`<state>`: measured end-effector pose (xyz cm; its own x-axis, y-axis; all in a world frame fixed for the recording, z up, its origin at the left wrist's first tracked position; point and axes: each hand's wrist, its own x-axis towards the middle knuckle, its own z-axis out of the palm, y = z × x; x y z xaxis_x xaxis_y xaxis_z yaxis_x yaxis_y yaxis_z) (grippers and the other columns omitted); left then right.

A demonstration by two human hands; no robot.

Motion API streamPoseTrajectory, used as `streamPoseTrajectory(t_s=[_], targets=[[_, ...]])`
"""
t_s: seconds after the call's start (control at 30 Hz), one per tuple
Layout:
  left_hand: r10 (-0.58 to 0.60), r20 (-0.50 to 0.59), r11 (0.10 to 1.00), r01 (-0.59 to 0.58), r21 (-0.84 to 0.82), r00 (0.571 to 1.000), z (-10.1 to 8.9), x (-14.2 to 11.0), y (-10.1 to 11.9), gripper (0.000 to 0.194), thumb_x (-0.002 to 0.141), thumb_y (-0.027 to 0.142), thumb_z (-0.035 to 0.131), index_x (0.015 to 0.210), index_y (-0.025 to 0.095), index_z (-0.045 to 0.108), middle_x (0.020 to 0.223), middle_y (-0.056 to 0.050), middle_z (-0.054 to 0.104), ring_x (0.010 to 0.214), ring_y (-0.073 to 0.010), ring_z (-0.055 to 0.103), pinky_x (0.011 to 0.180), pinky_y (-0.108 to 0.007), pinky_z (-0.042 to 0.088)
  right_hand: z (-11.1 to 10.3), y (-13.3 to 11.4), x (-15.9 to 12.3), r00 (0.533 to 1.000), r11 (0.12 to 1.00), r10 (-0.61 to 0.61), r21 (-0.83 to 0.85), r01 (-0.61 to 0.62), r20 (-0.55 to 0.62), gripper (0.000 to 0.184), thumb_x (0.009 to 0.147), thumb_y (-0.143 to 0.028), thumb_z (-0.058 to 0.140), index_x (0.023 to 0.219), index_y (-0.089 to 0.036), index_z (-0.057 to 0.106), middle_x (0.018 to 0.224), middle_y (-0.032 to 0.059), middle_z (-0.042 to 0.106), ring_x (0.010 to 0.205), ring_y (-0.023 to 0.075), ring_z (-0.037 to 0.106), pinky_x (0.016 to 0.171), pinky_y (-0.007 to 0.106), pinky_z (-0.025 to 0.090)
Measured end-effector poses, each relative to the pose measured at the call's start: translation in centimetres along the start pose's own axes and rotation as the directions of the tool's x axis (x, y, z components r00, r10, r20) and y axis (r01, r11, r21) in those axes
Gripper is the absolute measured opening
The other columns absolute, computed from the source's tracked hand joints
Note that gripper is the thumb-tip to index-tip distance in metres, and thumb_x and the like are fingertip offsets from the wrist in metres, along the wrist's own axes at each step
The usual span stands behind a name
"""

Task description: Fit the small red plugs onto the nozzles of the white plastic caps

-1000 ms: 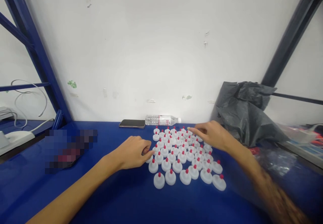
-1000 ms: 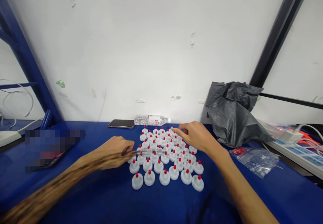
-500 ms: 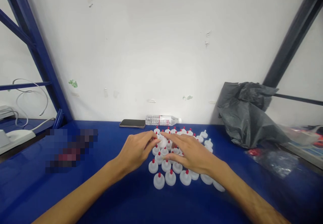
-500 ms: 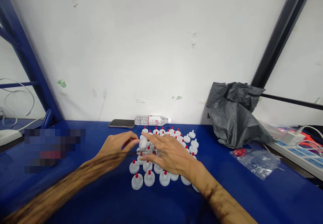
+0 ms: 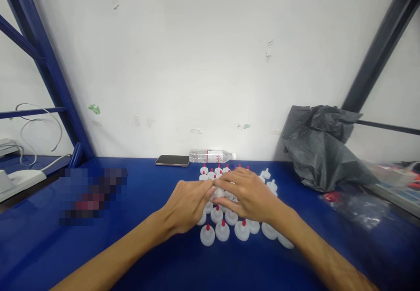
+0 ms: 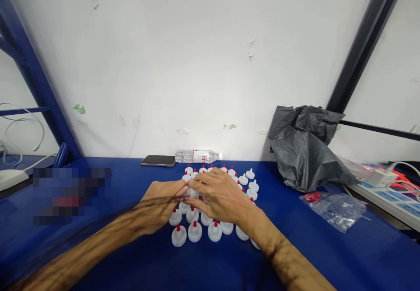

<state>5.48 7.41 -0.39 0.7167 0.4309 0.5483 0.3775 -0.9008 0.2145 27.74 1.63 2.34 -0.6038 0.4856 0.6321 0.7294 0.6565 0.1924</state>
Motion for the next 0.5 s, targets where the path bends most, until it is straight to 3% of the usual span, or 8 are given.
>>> streamPoseTrajectory(t_s=[0.13,0.27,0.4,0.47,0.5], targets=[[-0.172,0.03,0.964,0.174,-0.199,0.985,0.5,0.7,-0.3,0.044,0.112,0.044,0.025,0.077,0.025,0.044,0.063,0.004,0.048,0.055,-0.0161,0.041,0.058,-0.033,0.03,-0.2,0.5,0.3,0.998,0.992,-0.054,-0.115,0.048,-0.045,0.029,0.106,-0.043,0.057,0.114,-0.019,0.071,0.092,0.0047,0.08,0.077,0.0206,0.073,0.071,0.039,0.049],[-0.277,0.06,0.854,0.275,-0.442,0.959,1.1,1.1,-0.1,0.051,0.109,0.056,0.033,0.071,0.024,0.042,0.064,0.004,0.04,0.058,-0.0152,0.035,0.056,-0.032,0.029,-0.3,-0.1,0.8,0.998,0.981,-0.031,-0.192,0.02,-0.051,0.027,0.105,-0.044,0.058,0.117,-0.024,0.071,0.097,0.0035,0.082,0.078,0.0211,0.073,0.075,0.04,0.049],[-0.372,0.136,0.599,0.349,-0.721,0.918,0.8,1.1,-0.4,0.054,0.103,0.064,0.043,0.068,0.025,0.033,0.059,0.007,0.027,0.051,-0.0115,0.02,0.046,-0.029,0.02,-0.7,0.9,0.5,0.996,0.965,-0.033,-0.264,0.009,-0.088,0.023,0.104,-0.038,0.06,0.117,-0.026,0.074,0.101,0.0032,0.084,0.079,0.0203,0.073,0.077,0.039,0.051],[-0.441,0.136,0.466,0.355,-0.81,0.887,-0.2,1.1,-1.4,0.052,0.101,0.063,0.046,0.069,0.026,0.029,0.056,0.01,0.022,0.048,-0.0098,0.015,0.044,-0.027,0.017,-1.4,3.2,-0.7,0.989,0.937,0.024,-0.34,-0.073,-0.146,0.021,0.104,-0.031,0.06,0.115,-0.024,0.075,0.104,0.0042,0.084,0.078,0.0185,0.073,0.077,0.036,0.051],[-0.472,0.104,0.451,0.341,-0.825,0.875,-0.9,1.1,-2.2,0.051,0.1,0.062,0.047,0.069,0.027,0.027,0.056,0.01,0.021,0.047,-0.0094,0.015,0.043,-0.026,0.016,-1.8,4.6,-1.5,0.976,0.909,0.106,-0.38,-0.172,-0.189,0.022,0.104,-0.033,0.061,0.115,-0.023,0.076,0.104,0.0055,0.084,0.077,0.0192,0.073,0.076,0.036,0.051]])
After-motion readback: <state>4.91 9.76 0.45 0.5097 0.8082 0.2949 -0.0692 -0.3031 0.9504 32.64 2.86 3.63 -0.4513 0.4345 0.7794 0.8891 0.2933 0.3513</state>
